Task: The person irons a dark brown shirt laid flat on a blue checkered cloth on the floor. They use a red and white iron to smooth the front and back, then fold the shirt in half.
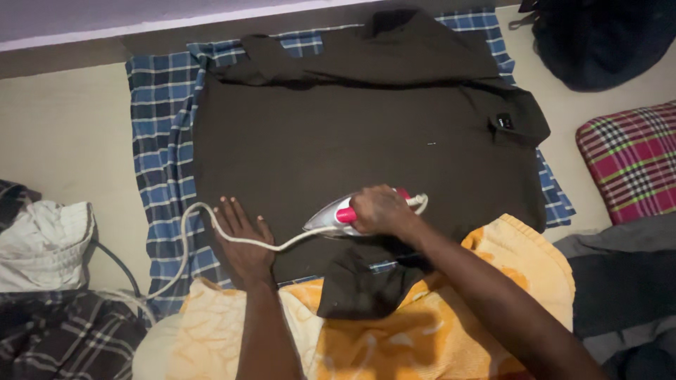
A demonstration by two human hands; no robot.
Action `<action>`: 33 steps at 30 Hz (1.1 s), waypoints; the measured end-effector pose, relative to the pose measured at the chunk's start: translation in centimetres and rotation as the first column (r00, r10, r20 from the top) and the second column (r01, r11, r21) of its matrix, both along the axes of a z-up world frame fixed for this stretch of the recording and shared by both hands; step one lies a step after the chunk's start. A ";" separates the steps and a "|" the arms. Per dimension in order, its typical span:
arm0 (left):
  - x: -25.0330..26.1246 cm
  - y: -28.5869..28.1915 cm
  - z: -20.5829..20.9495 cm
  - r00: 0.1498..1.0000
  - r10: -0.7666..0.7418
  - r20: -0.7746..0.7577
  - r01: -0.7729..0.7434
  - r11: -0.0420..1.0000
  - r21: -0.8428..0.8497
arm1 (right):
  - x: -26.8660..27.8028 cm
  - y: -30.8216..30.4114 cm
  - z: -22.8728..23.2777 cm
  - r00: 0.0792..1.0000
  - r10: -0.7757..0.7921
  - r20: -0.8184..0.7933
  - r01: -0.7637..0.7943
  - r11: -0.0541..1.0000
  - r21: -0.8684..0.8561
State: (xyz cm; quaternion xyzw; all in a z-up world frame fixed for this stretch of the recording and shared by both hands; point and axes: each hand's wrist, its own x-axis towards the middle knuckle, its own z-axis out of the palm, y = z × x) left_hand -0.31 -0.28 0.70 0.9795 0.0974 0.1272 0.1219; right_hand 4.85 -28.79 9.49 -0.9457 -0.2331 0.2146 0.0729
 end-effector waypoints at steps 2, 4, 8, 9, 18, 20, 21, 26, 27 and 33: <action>0.1 0.0 -0.2 1.000 0.011 -0.023 -0.010 1.000 0.029 | -1.1 -0.4 0.0 0.997 0.022 0.069 -0.023 1.000 0.011; 0.3 0.0 -0.5 1.000 0.012 -0.025 -0.011 0.999 0.040 | -1.6 -0.6 -0.1 0.993 -0.020 0.119 0.014 0.999 0.052; 0.1 0.4 -1.1 1.000 0.012 -0.029 -0.010 0.998 0.068 | -1.4 -0.4 -0.6 0.999 -0.044 0.008 0.044 0.999 -0.031; 0.2 0.3 -1.2 0.999 0.011 -0.038 -0.008 0.997 0.081 | -1.2 -0.5 -0.7 0.999 -0.039 0.029 0.041 0.999 -0.036; 0.4 0.3 -0.9 0.997 0.009 -0.074 -0.005 0.998 0.058 | 3.7 -0.6 -1.3 0.989 -0.036 0.145 0.037 0.999 -0.004; 0.4 0.2 -0.9 0.998 0.009 -0.068 -0.003 0.997 0.081 | 4.6 -0.9 -1.5 0.967 -0.003 0.254 0.001 1.000 0.010; 0.4 0.2 -0.9 0.998 0.009 -0.067 -0.003 0.996 0.093 | 5.2 -0.9 -1.7 0.984 -0.021 0.176 0.027 0.999 -0.037; 0.3 0.2 -1.0 0.999 -0.002 -0.054 0.002 1.000 0.013 | 8.1 -1.1 -2.5 0.995 -0.007 0.098 0.020 0.991 -0.136; 0.3 0.2 -1.0 0.999 0.000 -0.047 0.000 1.000 0.003 | 8.5 -1.2 -2.4 0.981 0.004 0.192 0.008 0.998 -0.062; 0.5 0.3 -1.0 0.997 -0.002 -0.074 0.004 1.000 0.029 | 10.9 -0.9 -1.3 0.967 -0.044 0.251 0.045 0.999 0.000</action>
